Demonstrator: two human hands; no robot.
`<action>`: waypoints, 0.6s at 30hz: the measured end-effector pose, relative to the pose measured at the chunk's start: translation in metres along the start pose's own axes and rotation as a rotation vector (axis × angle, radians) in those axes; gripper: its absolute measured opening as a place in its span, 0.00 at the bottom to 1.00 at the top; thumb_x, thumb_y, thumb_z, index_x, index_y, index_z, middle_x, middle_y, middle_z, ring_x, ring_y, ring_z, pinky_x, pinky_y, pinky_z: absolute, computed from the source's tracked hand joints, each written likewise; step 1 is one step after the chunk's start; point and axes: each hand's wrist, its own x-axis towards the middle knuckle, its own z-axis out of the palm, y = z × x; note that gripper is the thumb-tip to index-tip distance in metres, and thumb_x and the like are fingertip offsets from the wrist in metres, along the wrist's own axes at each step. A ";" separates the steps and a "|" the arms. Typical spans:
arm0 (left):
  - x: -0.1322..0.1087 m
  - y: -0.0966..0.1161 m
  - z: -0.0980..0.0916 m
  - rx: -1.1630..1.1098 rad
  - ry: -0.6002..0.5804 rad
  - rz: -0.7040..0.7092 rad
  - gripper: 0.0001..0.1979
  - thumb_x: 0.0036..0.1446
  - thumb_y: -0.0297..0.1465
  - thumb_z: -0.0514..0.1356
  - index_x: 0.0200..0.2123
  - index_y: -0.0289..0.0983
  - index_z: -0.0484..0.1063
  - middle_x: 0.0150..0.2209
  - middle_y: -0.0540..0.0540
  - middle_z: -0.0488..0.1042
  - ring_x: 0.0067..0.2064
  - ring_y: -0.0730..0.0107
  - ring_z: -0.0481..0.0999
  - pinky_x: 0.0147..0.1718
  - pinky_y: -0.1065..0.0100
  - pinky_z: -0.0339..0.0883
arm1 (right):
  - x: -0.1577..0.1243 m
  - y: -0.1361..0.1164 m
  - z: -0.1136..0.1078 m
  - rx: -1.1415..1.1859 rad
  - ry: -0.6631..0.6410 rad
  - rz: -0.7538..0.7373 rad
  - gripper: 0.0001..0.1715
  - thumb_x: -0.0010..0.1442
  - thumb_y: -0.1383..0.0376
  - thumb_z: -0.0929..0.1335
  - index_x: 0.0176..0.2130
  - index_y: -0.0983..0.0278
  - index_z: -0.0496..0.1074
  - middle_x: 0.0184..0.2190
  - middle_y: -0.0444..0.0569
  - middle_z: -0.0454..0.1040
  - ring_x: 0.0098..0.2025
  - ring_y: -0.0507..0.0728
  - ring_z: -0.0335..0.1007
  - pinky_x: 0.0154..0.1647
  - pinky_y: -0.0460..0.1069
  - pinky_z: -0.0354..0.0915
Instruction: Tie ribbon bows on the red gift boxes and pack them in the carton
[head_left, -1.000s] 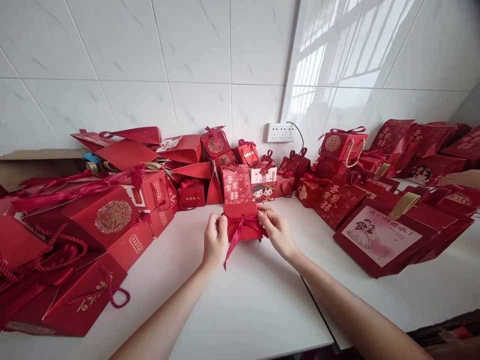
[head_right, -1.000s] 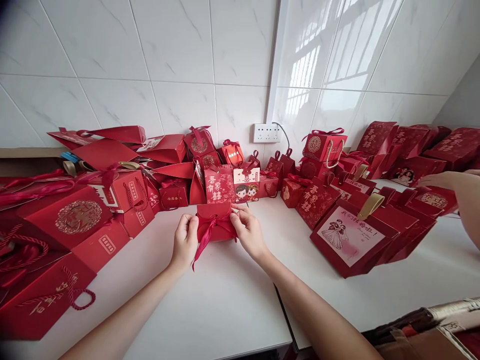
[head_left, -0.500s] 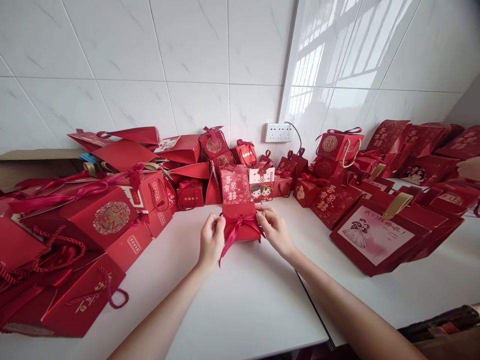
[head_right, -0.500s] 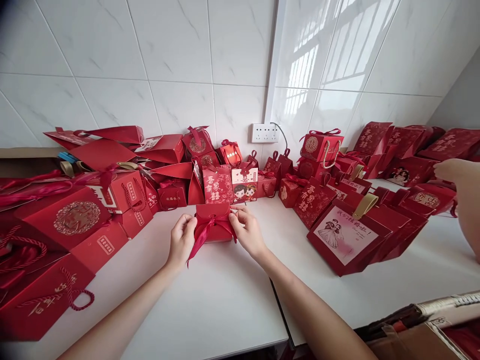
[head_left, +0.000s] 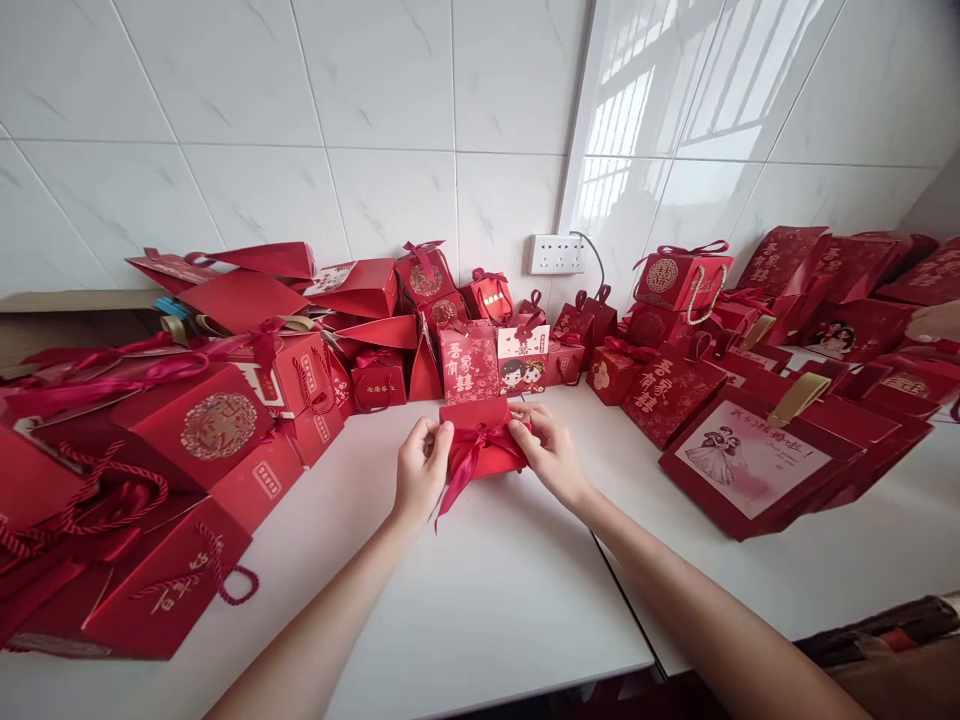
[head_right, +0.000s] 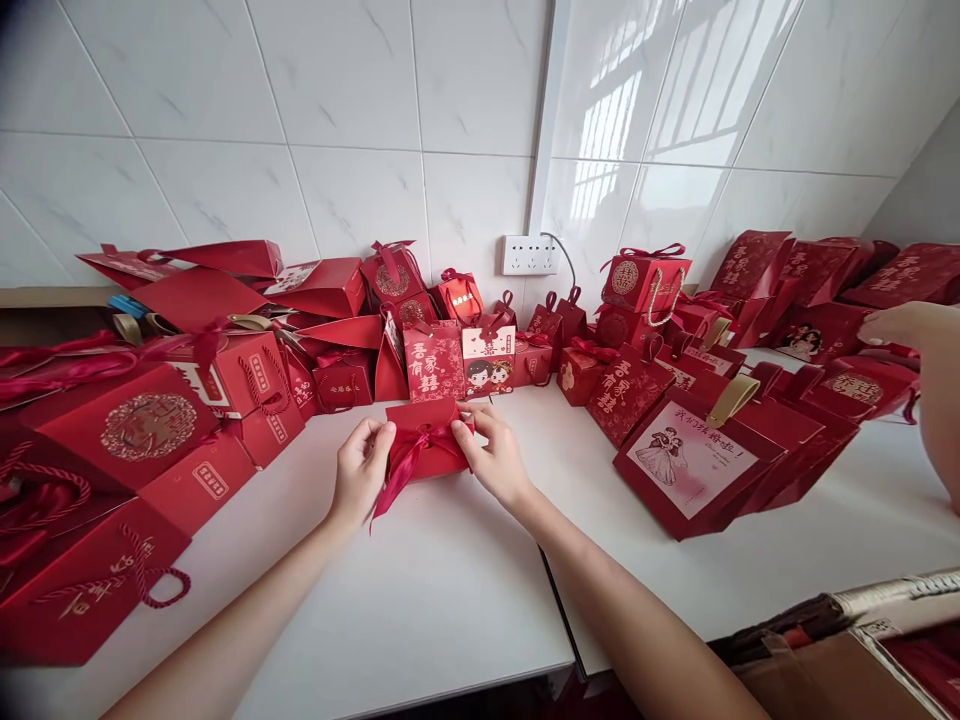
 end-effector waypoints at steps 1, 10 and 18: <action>0.000 -0.001 0.000 0.007 0.010 0.005 0.17 0.54 0.42 0.56 0.21 0.38 0.56 0.20 0.55 0.55 0.23 0.76 0.57 0.24 0.73 0.55 | 0.000 0.000 0.000 0.023 0.004 0.019 0.22 0.60 0.52 0.62 0.21 0.62 0.61 0.45 0.53 0.71 0.48 0.60 0.68 0.42 0.52 0.66; 0.002 -0.008 0.000 -0.003 0.059 -0.004 0.14 0.53 0.41 0.56 0.25 0.40 0.56 0.19 0.57 0.55 0.20 0.77 0.56 0.22 0.73 0.53 | 0.002 -0.002 0.000 0.148 0.008 0.157 0.24 0.59 0.49 0.61 0.35 0.63 0.75 0.45 0.52 0.70 0.44 0.59 0.69 0.35 0.51 0.69; 0.002 -0.005 -0.001 -0.073 -0.023 -0.053 0.15 0.49 0.41 0.60 0.30 0.40 0.57 0.17 0.58 0.59 0.20 0.76 0.59 0.21 0.75 0.54 | 0.000 -0.002 -0.004 0.193 -0.107 0.095 0.23 0.57 0.47 0.62 0.30 0.63 0.69 0.52 0.54 0.66 0.51 0.63 0.67 0.32 0.49 0.70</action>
